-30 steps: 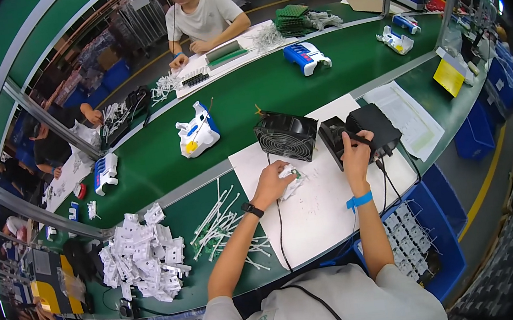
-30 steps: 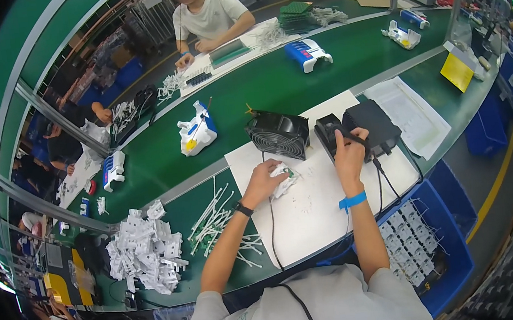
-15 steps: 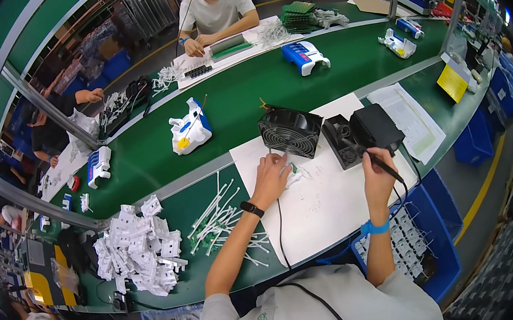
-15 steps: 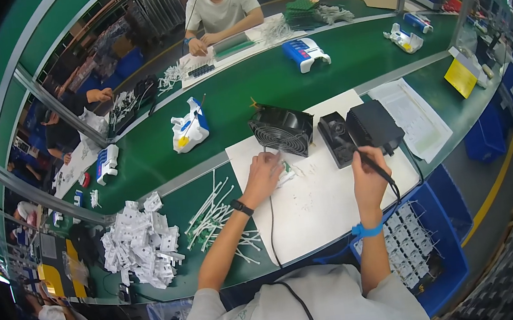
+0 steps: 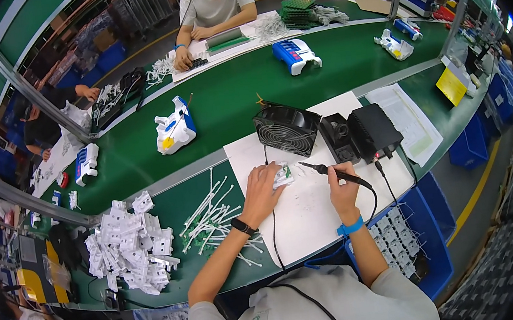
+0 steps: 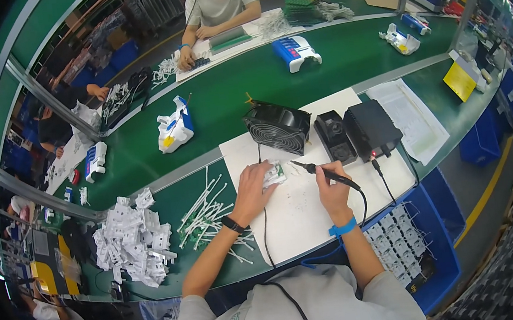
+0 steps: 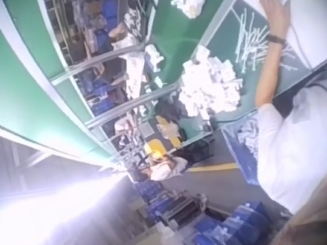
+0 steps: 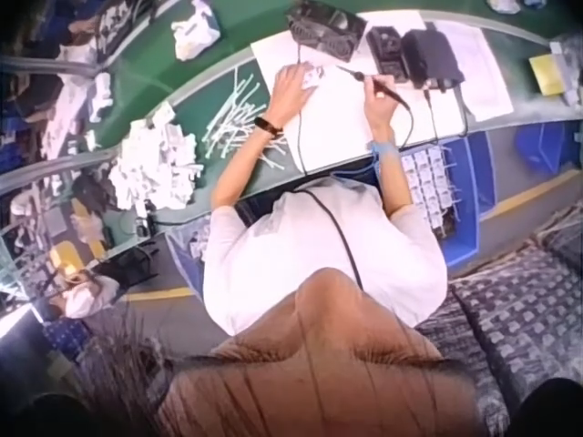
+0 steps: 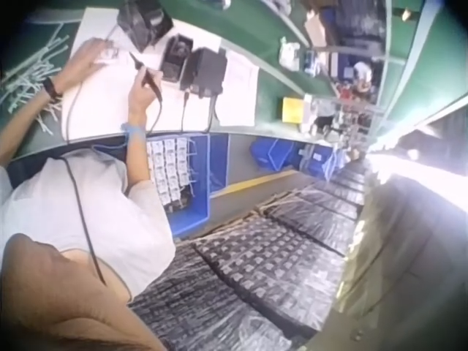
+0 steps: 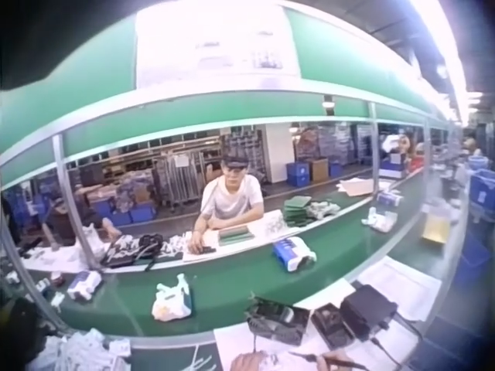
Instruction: Soldering electronic components onto circuit boards on an assembly line.
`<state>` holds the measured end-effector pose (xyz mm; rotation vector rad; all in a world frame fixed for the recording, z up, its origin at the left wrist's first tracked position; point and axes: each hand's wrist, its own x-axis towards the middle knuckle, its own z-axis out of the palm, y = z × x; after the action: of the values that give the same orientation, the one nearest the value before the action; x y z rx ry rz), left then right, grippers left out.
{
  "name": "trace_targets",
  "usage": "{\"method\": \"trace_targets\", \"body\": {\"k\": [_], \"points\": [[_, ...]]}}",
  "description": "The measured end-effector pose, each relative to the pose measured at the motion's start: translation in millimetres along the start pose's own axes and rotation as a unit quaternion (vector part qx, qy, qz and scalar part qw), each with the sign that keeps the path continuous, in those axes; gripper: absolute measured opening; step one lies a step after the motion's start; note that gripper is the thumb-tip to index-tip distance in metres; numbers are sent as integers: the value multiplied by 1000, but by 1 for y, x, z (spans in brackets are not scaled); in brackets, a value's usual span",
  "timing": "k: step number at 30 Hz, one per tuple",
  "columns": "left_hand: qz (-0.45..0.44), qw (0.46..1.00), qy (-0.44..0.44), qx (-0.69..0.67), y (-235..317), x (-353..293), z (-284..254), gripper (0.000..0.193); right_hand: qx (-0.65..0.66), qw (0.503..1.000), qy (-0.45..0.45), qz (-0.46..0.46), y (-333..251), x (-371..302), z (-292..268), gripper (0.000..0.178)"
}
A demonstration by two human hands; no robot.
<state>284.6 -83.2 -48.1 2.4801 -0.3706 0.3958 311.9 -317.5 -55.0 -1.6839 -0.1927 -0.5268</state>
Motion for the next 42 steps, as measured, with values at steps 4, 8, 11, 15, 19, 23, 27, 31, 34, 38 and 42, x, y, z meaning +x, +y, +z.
{"method": "trace_targets", "body": {"k": [4,8,11,15,19,23,27,31,34,38,42], "points": [[17,1000,16,1,-6,-10,11,48,8,999,-3,-36,10,-4,11,12],[24,999,19,35,-5,-11,12,44,19,998,-31,-56,14,-6,13,12],[29,998,17,47,-5,-9,11,44,8,997,-47,-56,17,-7,12,12],[32,998,13,57,-5,-7,8,44,19,996,-56,-62,13,-6,16,12],[33,998,13,59,-6,-6,9,45,0,997,-58,-54,11,-4,15,11],[39,997,11,61,-5,-4,7,45,-8,998,-48,-45,13,-4,17,10],[36,998,3,61,-5,-4,6,44,-15,998,-50,-44,15,-4,17,9],[34,997,1,63,-6,-4,6,44,-1,998,-53,-33,11,-4,17,9],[36,997,4,61,-6,-4,6,44,-1,998,-51,-30,13,-4,16,10],[39,997,8,61,-7,-5,6,44,-3,998,-57,-24,13,-4,17,10],[36,998,7,59,-7,-5,5,44,0,998,-56,-26,12,-5,18,10]]}}
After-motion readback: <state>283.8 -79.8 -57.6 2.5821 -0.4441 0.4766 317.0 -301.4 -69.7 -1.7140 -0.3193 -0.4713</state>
